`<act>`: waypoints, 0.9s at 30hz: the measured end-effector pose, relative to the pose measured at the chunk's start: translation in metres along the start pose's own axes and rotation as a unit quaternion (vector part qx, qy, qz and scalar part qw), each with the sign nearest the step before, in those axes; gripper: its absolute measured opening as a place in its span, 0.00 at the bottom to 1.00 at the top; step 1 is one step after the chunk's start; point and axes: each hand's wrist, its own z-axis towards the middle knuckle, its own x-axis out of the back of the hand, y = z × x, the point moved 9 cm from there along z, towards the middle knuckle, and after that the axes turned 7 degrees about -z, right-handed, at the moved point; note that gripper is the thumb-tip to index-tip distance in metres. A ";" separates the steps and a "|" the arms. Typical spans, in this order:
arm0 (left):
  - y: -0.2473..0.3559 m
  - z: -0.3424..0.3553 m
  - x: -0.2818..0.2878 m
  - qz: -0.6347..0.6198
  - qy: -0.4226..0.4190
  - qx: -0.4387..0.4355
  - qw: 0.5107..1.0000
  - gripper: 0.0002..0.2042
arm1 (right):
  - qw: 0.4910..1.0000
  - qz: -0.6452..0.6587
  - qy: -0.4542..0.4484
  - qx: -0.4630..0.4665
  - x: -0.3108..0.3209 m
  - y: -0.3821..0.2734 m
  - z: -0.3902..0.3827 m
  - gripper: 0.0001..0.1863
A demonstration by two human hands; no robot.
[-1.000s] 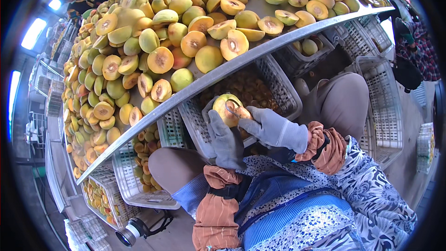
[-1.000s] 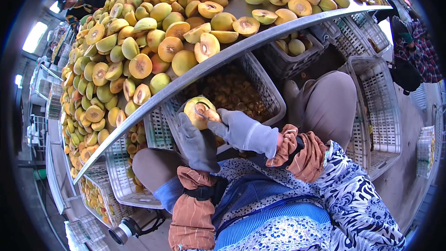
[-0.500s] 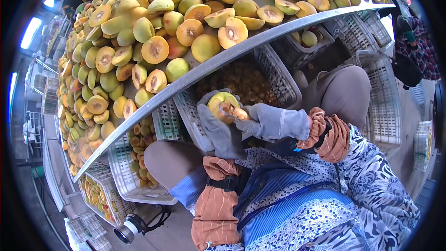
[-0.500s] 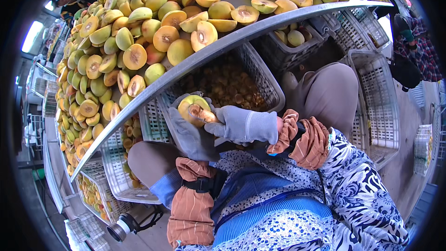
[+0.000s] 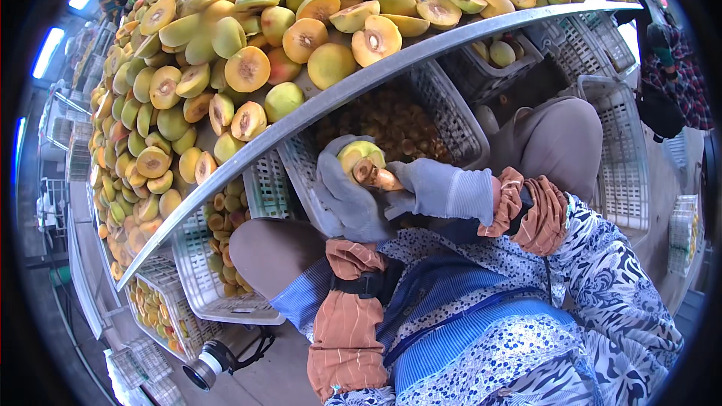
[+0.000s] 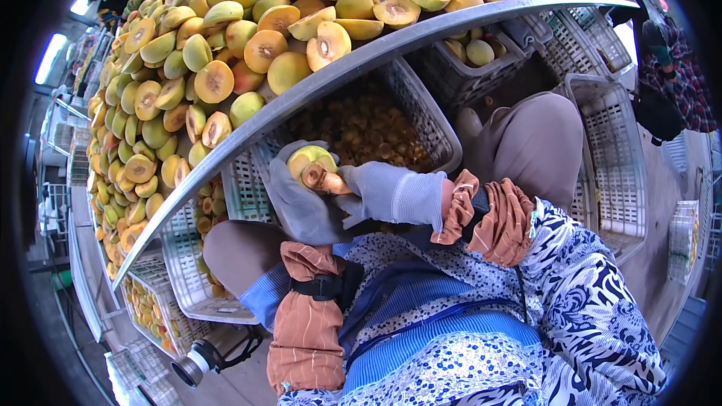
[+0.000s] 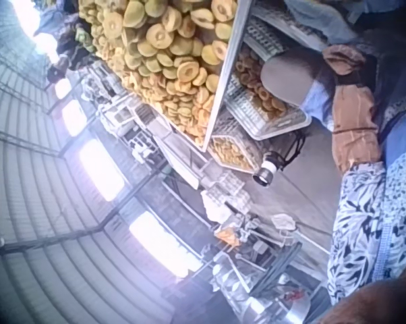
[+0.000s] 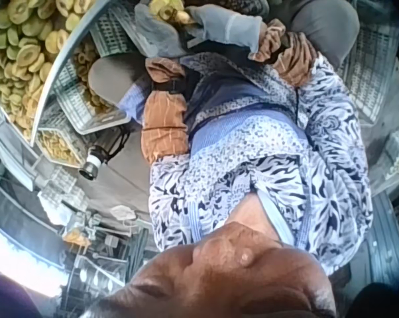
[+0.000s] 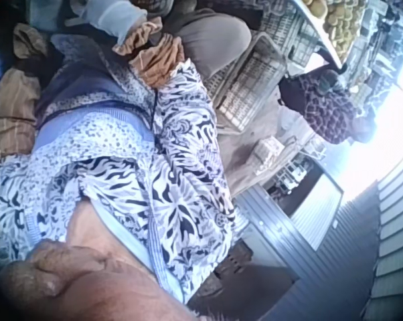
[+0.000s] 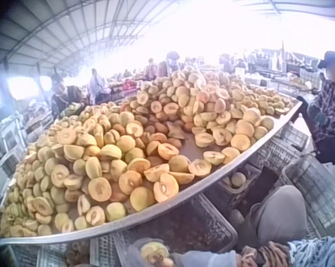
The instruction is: The recorder is using a small hand tool to remove the pits from halved peaches on a large sorting table.
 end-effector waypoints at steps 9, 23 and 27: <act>-0.022 0.021 -0.002 -0.015 -0.076 0.104 0.992 0.15 | 0.986 0.154 -0.048 -0.032 -0.010 0.004 -0.004 0.19; -0.010 0.013 -0.004 0.027 -0.013 0.067 0.997 0.14 | 0.956 0.218 -0.105 -0.168 -0.027 0.011 -0.014 0.19; -0.016 0.002 0.002 0.014 0.042 0.085 0.995 0.15 | 0.946 0.222 -0.138 -0.191 -0.030 0.014 -0.017 0.19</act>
